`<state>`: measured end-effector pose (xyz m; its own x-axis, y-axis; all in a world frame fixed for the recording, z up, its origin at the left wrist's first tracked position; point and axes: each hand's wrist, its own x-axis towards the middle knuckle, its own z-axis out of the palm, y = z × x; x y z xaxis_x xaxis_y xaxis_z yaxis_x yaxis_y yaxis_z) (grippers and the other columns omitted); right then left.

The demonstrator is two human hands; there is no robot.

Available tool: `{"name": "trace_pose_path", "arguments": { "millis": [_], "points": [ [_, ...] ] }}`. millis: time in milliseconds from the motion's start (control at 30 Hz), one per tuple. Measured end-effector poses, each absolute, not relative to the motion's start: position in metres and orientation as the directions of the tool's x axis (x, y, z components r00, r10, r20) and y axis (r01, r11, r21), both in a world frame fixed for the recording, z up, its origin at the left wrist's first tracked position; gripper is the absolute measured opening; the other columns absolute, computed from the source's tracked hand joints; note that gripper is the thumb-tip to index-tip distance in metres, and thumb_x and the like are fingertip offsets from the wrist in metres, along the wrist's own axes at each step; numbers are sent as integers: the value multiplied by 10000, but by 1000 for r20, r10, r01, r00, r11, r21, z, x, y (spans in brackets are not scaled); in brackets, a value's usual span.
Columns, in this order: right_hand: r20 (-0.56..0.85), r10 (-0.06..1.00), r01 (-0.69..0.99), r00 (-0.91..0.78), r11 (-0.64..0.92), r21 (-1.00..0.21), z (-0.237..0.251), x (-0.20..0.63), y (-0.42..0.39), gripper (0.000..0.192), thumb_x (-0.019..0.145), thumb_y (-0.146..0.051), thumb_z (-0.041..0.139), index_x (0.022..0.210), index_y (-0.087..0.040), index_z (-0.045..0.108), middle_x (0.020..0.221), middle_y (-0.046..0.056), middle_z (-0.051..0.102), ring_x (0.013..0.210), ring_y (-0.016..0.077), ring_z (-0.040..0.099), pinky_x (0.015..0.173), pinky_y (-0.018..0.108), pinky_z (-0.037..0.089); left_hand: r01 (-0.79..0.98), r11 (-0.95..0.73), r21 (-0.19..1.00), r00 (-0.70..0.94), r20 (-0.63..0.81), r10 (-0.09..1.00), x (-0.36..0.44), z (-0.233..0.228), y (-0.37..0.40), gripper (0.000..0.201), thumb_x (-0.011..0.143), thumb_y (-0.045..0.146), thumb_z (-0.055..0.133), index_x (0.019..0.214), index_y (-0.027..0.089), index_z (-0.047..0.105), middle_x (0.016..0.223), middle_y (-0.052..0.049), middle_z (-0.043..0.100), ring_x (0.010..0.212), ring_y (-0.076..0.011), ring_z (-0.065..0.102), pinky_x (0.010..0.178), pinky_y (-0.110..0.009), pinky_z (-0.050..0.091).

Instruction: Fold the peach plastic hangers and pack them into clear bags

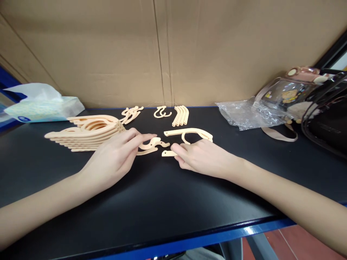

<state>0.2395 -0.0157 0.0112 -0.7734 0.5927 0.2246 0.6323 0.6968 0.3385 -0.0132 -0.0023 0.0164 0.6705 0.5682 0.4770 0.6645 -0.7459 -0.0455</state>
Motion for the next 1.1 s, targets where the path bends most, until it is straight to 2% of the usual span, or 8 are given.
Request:
{"name": "trace_pose_path", "arguments": {
  "millis": [133,267,367,600,700,800,967,1100],
  "points": [
    [298,565,639,-769,699,322,10,240,-14,237,971,-207,344,906,-153,566,637,6,646,497,133,594,461,262,246,688,-725,9,640,464,613,-10,17,-8,299,1006,232,350,1144,165,606,872,-30,550,696,-144,555,570,-243,395],
    [364,534,632,-763,734,249,10,239,-15,271,1004,-272,349,1012,-152,592,739,26,718,586,139,652,488,256,313,693,-720,30,640,434,634,-8,17,-12,341,1003,422,395,1006,185,639,841,-8,549,624,-122,542,506,-234,336],
    [385,514,619,-767,749,236,11,239,-17,294,1016,-316,373,971,-163,620,759,19,720,634,136,660,522,258,339,683,-728,57,653,398,644,-8,17,-13,312,1007,385,388,971,213,646,813,9,565,592,-110,536,503,-231,314],
    [377,491,598,-786,758,261,12,237,-17,331,1021,-336,381,906,-166,641,683,-13,660,563,124,599,532,271,330,664,-745,71,684,347,642,-8,11,-12,360,993,355,348,832,196,627,716,7,600,577,-134,570,493,-259,319],
    [380,477,587,-792,766,262,11,236,-16,331,1021,-330,382,896,-161,637,687,-14,653,569,126,596,539,272,339,633,-769,89,705,345,620,-7,12,-13,332,1003,333,331,1048,215,638,883,-2,706,676,-144,654,532,-253,384],
    [383,465,578,-798,771,268,11,235,-16,336,1025,-326,368,911,-156,635,704,-8,656,574,125,594,550,270,349,623,-776,104,702,363,612,-7,13,-14,345,1015,309,324,1272,256,549,1104,2,721,803,-153,698,577,-250,424],
    [360,481,583,-800,764,276,9,235,-16,361,1035,-344,332,977,-165,639,720,0,660,546,115,573,518,268,310,591,-794,141,724,343,599,-7,13,-15,302,1016,290,316,1056,225,609,887,22,699,664,-125,640,545,-243,381],
    [332,491,577,-805,779,246,9,236,-16,379,1040,-357,305,1009,-166,631,754,0,665,553,111,574,494,273,288,579,-797,171,738,306,601,-6,13,-14,288,1020,269,290,951,188,558,833,9,650,658,-125,603,565,-243,370]
  ]
}}
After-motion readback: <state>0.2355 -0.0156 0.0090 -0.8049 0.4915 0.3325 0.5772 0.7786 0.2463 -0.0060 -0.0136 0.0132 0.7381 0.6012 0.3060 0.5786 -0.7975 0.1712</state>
